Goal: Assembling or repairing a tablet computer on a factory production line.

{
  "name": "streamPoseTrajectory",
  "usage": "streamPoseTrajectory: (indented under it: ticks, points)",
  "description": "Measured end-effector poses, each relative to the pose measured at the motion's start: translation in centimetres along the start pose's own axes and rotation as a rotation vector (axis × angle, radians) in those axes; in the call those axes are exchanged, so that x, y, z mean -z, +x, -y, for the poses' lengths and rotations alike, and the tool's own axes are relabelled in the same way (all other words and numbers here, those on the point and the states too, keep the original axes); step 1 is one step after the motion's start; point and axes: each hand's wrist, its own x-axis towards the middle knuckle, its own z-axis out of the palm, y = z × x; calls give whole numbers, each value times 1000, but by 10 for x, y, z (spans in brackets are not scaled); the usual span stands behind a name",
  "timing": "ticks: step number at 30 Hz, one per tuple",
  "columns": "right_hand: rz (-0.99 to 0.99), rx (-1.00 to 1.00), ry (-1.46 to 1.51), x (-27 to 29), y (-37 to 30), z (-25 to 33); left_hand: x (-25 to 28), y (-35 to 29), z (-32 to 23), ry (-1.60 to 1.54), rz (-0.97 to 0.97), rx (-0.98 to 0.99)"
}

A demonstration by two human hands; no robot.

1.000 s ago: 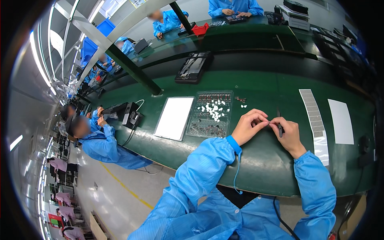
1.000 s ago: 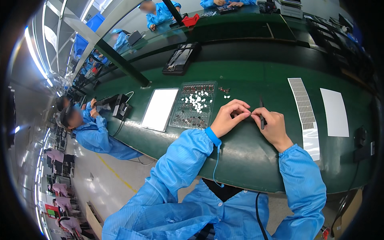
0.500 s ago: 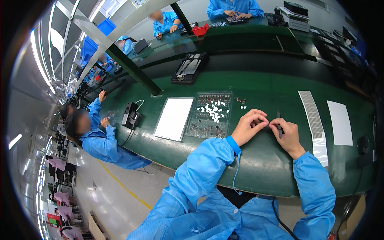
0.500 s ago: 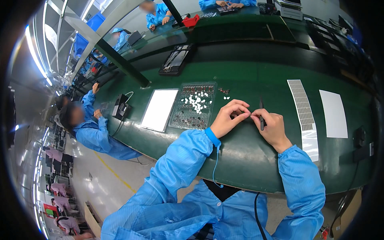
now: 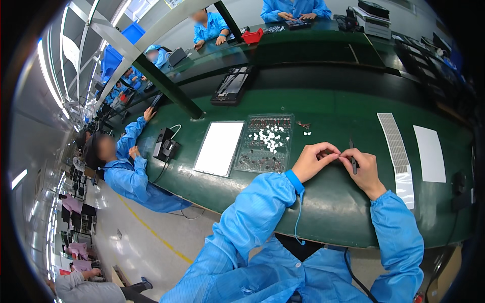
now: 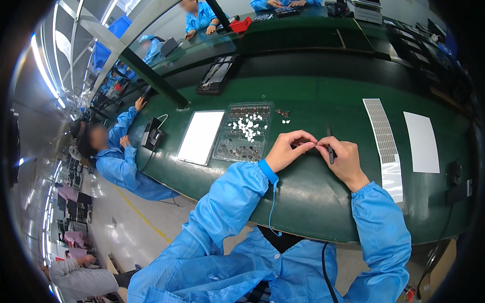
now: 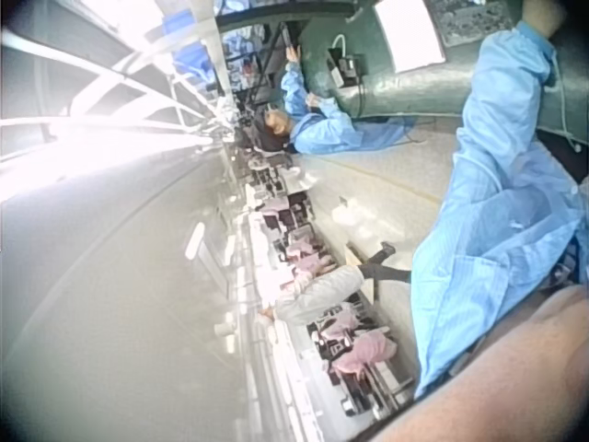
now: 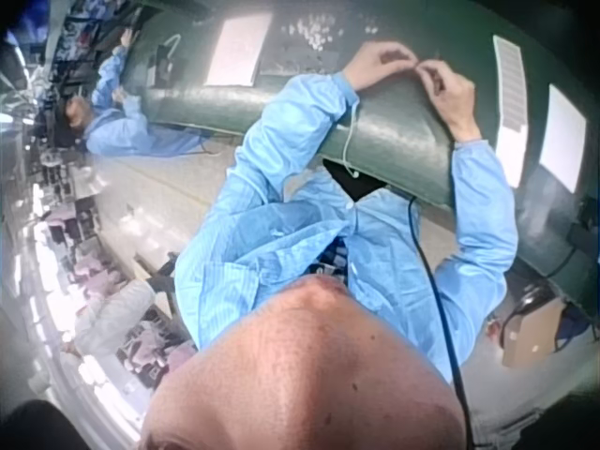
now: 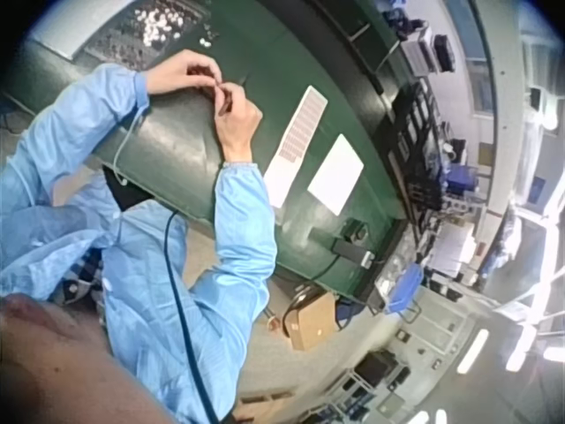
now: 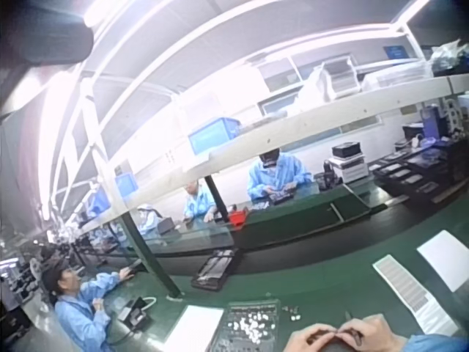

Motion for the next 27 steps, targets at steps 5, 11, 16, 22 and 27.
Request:
streamPoseTrajectory:
  ticks: [5, 11, 16, 22, 27]
  points:
    - [11, -8, 10, -1, 0, 2, 1, -1, -2, -2, -15, -23]
    - [21, -13, 4, 0, -1, 1, 2, -1, 3, 40, -5, -6]
    - [6, 2, -9, 0, 2, 2, 3, 0, 2, -12, -12, -30]
    - [8, -17, -17, 1, 1, 2, 4, 0, -4, 17, 10, -66]
    - [13, -28, -13, 1, 2, 3, 5, -1, -5, 31, 11, -65]
